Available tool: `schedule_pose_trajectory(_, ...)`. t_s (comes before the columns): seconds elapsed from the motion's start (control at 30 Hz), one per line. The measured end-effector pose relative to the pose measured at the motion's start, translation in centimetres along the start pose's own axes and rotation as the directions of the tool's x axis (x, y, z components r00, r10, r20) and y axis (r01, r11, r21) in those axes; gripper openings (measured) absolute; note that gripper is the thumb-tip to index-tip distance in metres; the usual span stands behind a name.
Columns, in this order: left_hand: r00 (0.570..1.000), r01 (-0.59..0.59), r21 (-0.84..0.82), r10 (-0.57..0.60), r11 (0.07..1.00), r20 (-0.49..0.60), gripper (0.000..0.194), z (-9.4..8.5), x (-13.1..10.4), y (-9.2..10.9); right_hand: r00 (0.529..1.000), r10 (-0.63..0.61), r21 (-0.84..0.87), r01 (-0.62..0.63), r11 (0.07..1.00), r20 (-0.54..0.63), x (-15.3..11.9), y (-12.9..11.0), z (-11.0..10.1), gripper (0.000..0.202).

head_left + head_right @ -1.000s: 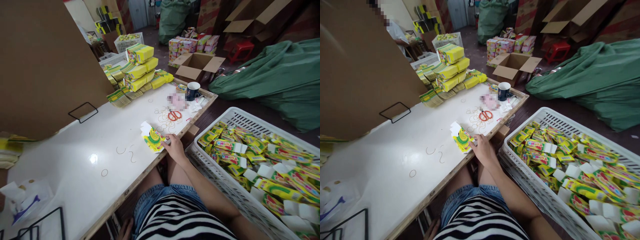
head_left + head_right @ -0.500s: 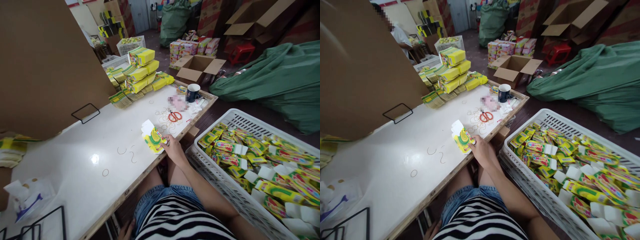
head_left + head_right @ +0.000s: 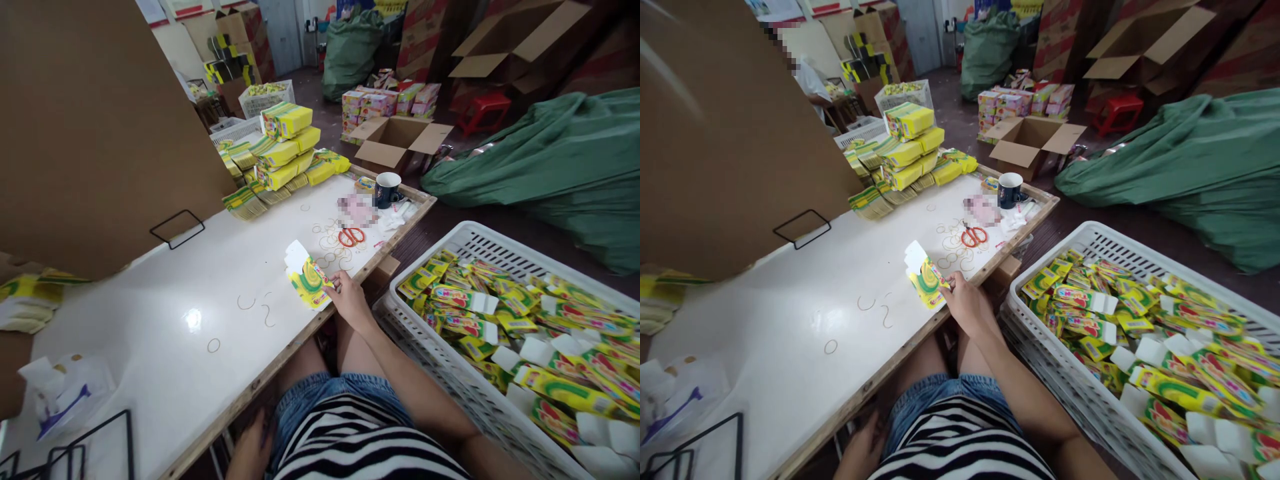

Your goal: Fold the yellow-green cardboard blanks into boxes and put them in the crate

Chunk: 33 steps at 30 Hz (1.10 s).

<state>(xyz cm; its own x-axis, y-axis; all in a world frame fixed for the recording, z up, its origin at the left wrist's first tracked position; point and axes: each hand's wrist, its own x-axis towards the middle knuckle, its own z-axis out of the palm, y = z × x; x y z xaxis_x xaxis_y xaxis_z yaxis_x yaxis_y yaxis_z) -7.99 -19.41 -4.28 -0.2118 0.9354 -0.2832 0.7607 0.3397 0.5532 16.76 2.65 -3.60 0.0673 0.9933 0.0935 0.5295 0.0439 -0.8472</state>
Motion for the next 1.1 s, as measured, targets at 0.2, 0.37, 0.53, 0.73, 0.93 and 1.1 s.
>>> schedule_pose_trajectory(0.2,0.943,-0.232,-0.096,0.248,0.968,0.222,0.033,-1.6,2.4,4.4,1.000,-0.023,-0.016,0.023,1.000,0.018,-0.1,0.1,-0.1,0.014)
schedule_pose_trajectory(0.37,0.940,-0.312,-0.284,0.337,0.907,0.045,0.028,-3.3,4.8,10.8,0.991,-0.098,0.011,0.099,0.995,-0.094,0.0,0.2,-0.4,0.010)
schedule_pose_trajectory(0.53,0.930,-0.337,-0.564,0.171,0.754,-0.326,0.033,-2.2,9.5,13.7,0.993,0.083,0.471,-0.112,0.875,0.082,-0.6,0.0,-1.2,0.022)
schedule_pose_trajectory(0.73,0.959,-0.243,-0.900,0.231,0.362,-0.166,0.054,0.4,13.0,16.5,0.960,0.208,0.758,-0.278,0.591,0.190,-3.2,-2.2,-2.2,0.033)
schedule_pose_trajectory(0.93,0.951,-0.042,-0.985,0.308,0.168,0.012,0.044,0.7,12.9,18.3,0.948,0.218,0.807,-0.312,0.501,0.232,-4.4,-3.0,-3.2,0.035)
schedule_pose_trajectory(1.1,0.902,0.042,-0.992,0.423,0.122,0.090,0.043,0.6,12.4,19.0,0.950,0.148,0.805,-0.312,0.504,0.276,-4.5,-2.4,-3.5,0.032)
